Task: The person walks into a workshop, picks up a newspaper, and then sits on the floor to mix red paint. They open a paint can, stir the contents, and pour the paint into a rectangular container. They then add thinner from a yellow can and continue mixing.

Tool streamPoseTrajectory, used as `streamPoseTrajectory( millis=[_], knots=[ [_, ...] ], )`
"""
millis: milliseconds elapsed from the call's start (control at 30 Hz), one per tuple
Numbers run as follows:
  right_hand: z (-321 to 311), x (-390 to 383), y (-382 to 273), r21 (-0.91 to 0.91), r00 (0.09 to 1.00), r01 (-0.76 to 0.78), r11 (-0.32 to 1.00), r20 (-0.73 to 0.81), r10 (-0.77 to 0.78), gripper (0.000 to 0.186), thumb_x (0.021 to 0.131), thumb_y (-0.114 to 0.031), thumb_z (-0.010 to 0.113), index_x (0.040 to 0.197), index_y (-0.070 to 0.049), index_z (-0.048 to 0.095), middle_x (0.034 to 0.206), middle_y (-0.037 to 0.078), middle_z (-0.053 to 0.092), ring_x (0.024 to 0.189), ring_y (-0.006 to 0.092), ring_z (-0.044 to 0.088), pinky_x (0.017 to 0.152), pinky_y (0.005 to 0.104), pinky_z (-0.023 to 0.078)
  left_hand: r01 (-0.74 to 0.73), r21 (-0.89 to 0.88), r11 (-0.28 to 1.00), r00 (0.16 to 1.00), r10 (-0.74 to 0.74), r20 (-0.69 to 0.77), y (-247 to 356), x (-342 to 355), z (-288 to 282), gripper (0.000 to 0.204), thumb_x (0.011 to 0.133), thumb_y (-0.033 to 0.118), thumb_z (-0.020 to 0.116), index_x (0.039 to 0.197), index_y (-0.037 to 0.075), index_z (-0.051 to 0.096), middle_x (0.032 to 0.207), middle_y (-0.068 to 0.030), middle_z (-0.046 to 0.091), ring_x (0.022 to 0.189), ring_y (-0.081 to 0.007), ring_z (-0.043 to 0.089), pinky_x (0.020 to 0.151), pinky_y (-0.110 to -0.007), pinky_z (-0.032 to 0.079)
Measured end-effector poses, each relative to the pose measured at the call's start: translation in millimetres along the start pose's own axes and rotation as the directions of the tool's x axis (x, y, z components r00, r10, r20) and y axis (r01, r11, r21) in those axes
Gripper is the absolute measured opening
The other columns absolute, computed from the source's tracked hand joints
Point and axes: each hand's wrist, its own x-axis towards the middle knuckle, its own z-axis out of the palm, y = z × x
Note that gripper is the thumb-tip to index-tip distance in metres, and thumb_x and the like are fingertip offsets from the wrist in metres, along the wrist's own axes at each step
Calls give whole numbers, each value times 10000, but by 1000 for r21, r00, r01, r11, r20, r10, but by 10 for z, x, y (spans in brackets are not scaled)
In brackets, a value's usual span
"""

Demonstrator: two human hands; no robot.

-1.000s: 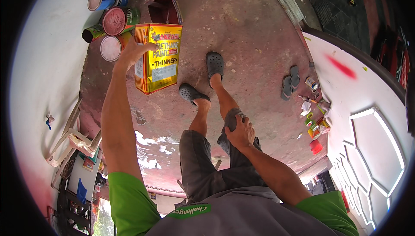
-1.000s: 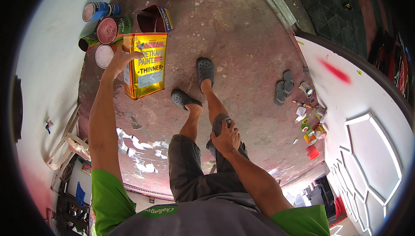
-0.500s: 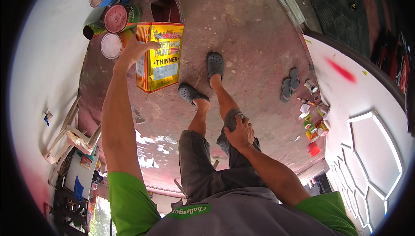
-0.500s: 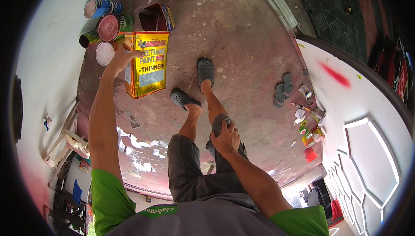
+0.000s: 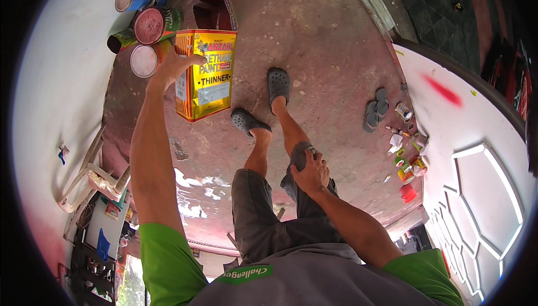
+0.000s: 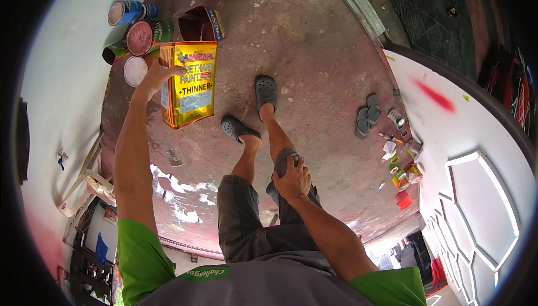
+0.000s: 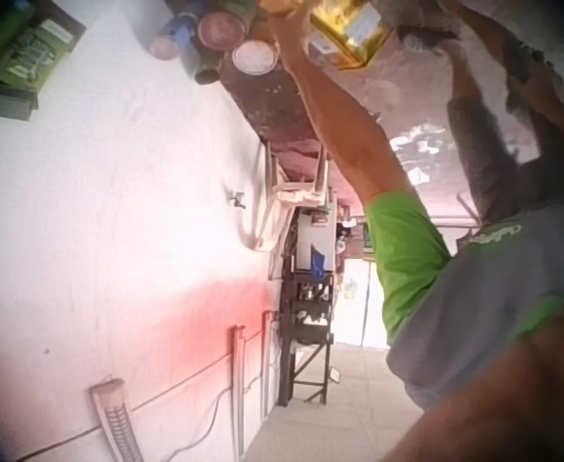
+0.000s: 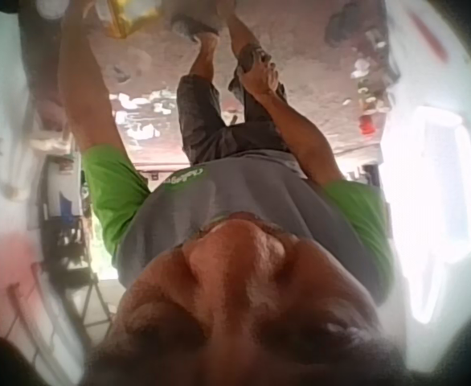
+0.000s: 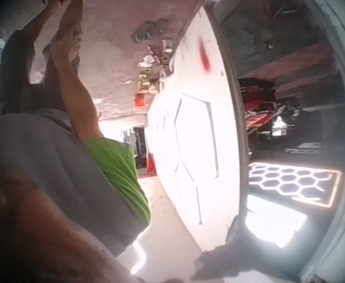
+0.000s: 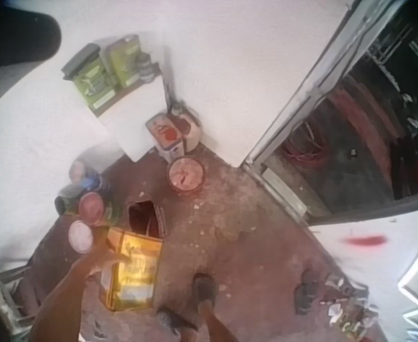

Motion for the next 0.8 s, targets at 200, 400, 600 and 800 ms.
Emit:
streamPoseTrajectory(
  millis=[200, 400, 600, 800],
  knots=[
    [26, 5, 17, 4, 1000, -4, 1000, -4, 4, 770, 879, -427, 721, 1525, -76, 491, 1419, 233, 510, 1269, 433, 579, 1043, 537, 499, -22, -3, 1000, 999, 22, 28, 29, 1, -7, 951, 671, 446, 891, 1383, -14, 461, 1248, -177, 684, 1160, -292, 662, 1065, -470, 465],
    [39, 1, 15, 2, 1000, -8, 1000, -2, 8, 773, 880, -428, 721, 1531, -83, 485, 1426, 230, 506, 1280, 430, 570, 1050, 536, 496, -12, 10, 1000, 1000, 12, 9, 13, 3, -1, 964, 663, 455, 894, 1385, -12, 459, 1249, -186, 676, 1166, -297, 654, 1075, -470, 457],
    [22, 0, 5, 3, 1000, -6, 1000, 9, 6, 773, 882, -430, 712, 1532, -79, 480, 1424, 230, 506, 1276, 428, 572, 1053, 533, 492, -6, 18, 1000, 999, 6, 35, 65, -46, -22, 1027, 644, 493, 890, 1408, -19, 433, 1282, -211, 656, 1205, -308, 633, 1093, -471, 440],
    [10, -3, -17, -4, 1000, -7, 1000, 15, 7, 773, 882, -427, 710, 1531, -80, 476, 1426, 234, 504, 1273, 432, 573, 1053, 533, 493, 1, 8, 1000, 999, -1, 54, 48, -32, -39, 1056, 634, 505, 887, 1418, -27, 419, 1306, -225, 642, 1222, -324, 624, 1103, -481, 430]
  ],
)
